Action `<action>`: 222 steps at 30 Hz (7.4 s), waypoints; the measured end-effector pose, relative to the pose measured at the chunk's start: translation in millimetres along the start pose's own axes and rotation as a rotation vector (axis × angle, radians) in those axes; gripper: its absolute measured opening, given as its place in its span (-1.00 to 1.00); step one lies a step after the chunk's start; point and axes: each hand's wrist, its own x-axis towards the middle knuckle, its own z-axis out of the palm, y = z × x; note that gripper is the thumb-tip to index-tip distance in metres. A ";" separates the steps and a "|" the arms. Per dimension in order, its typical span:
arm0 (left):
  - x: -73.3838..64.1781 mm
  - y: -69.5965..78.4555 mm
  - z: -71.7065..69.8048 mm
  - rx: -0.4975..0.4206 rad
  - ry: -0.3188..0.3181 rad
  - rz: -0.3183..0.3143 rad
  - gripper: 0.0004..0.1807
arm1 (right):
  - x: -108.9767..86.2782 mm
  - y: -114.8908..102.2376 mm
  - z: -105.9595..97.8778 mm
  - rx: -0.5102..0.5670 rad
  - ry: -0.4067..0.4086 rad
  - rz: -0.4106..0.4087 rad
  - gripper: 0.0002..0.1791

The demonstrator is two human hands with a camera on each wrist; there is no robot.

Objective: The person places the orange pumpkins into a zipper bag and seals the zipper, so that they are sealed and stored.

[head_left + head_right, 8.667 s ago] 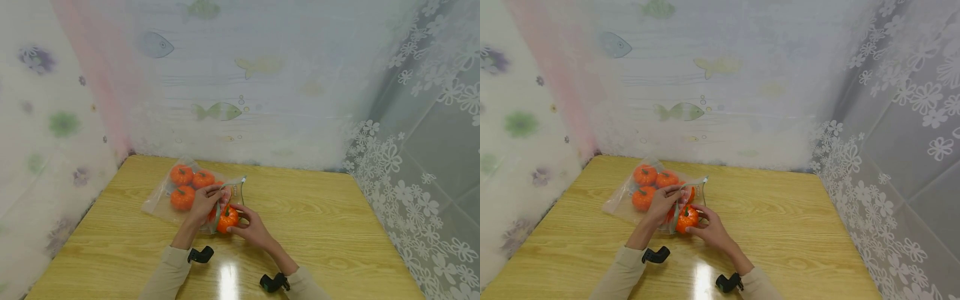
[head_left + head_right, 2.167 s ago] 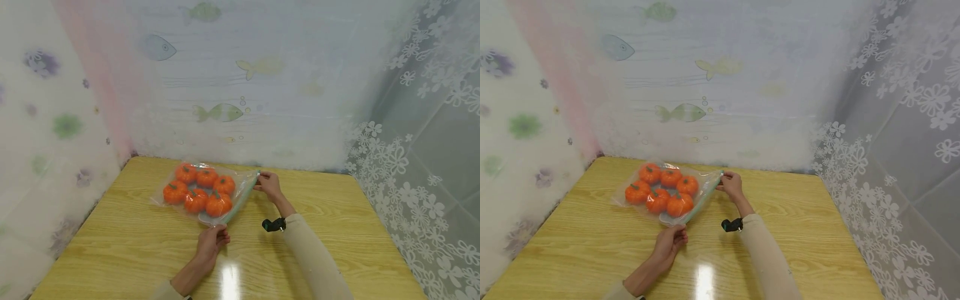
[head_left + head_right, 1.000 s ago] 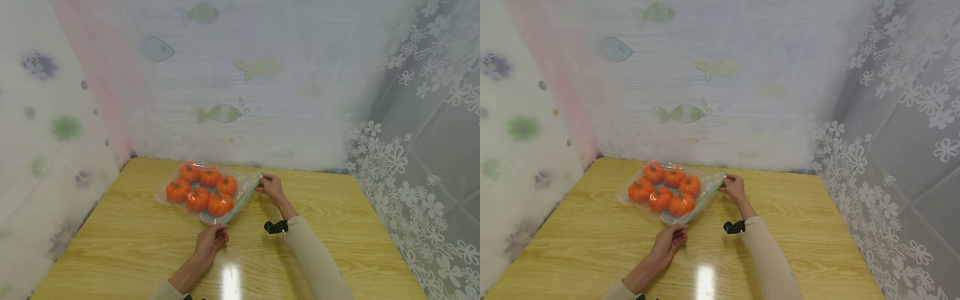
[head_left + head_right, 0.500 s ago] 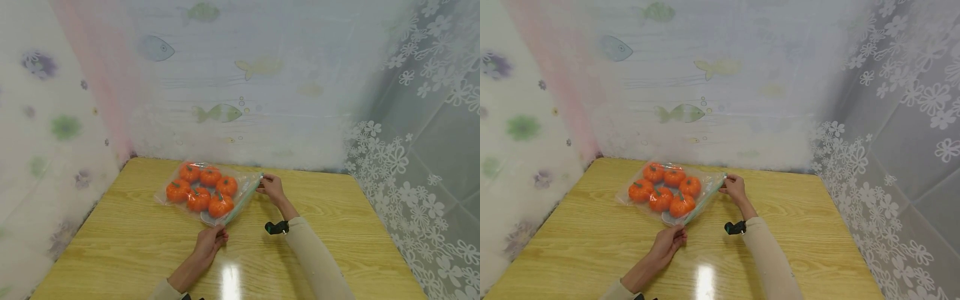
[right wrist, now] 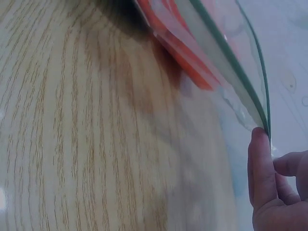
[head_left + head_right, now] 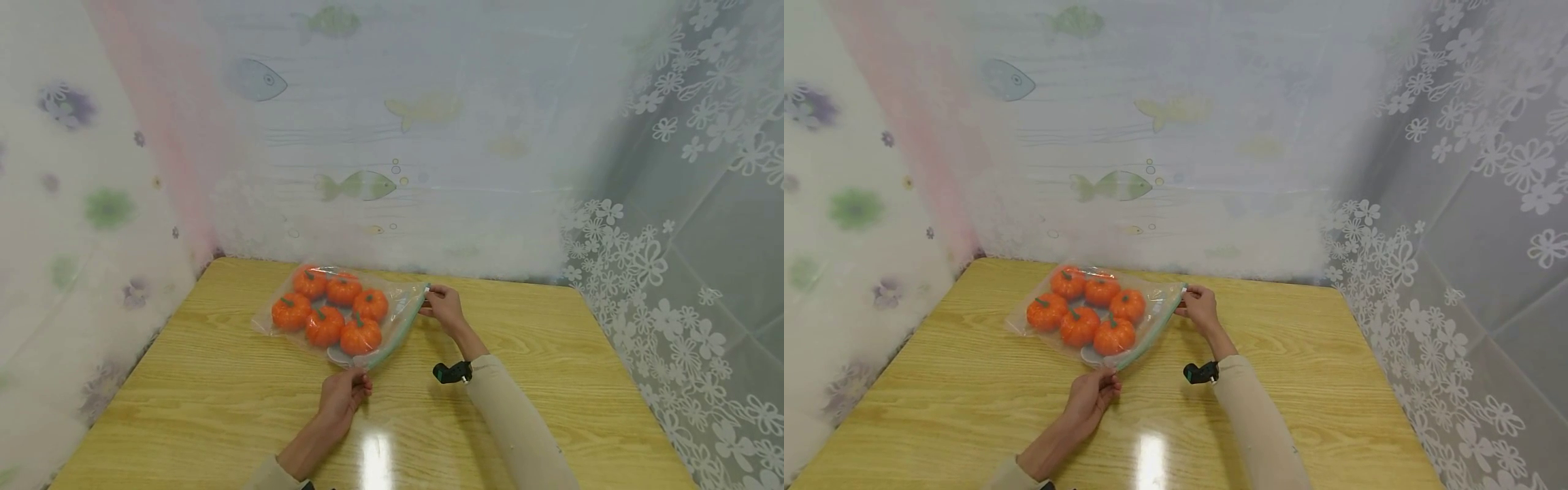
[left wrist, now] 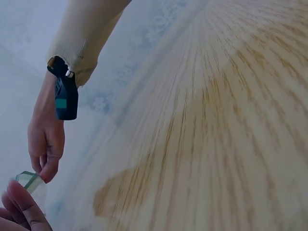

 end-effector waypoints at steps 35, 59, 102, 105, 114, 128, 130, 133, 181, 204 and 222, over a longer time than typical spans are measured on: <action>-12.7 -26.1 26.6 -0.056 -0.169 -0.109 -0.85 | -1.1 -3.8 -0.1 0.009 0.009 -0.011 -0.57; -8.3 -26.4 28.7 0.070 -0.184 -0.088 -0.87 | 2.1 -7.3 0.4 -0.038 -0.004 0.006 -0.56; -34.0 -46.3 62.3 0.114 -0.369 -0.238 -0.62 | -2.4 -17.1 -11.2 -0.128 0.016 0.001 -0.60; -37.2 -41.9 62.7 0.226 -0.552 -0.320 -0.57 | -2.7 -15.8 -11.5 -0.121 0.016 -0.005 -0.61; -0.2 35.8 64.4 0.431 -0.841 -0.096 -0.58 | -2.3 -12.8 -13.0 -0.119 -0.012 -0.018 -0.60; 107.5 124.6 70.4 0.642 -0.596 0.222 -0.54 | 0.1 -15.5 -8.3 -0.131 -0.052 -0.033 -0.60; 119.9 124.2 71.3 0.677 -0.559 0.264 -0.55 | -0.1 -15.9 -7.7 -0.136 -0.065 -0.039 -0.60; 134.9 121.4 74.2 0.764 -0.500 0.326 -0.59 | -0.3 -16.9 -6.9 -0.131 -0.089 -0.045 -0.61; 158.8 87.0 89.1 0.977 -0.334 0.436 -0.75 | -14.0 -21.3 4.6 -0.093 -0.188 -0.008 -0.67; 163.9 96.2 74.8 0.947 -0.224 0.438 -0.79 | -49.3 10.2 7.9 -0.076 -0.199 0.040 -0.67; 158.3 95.2 74.7 0.943 -0.203 0.463 -0.80 | -89.8 20.7 10.6 -0.049 -0.141 0.046 -0.71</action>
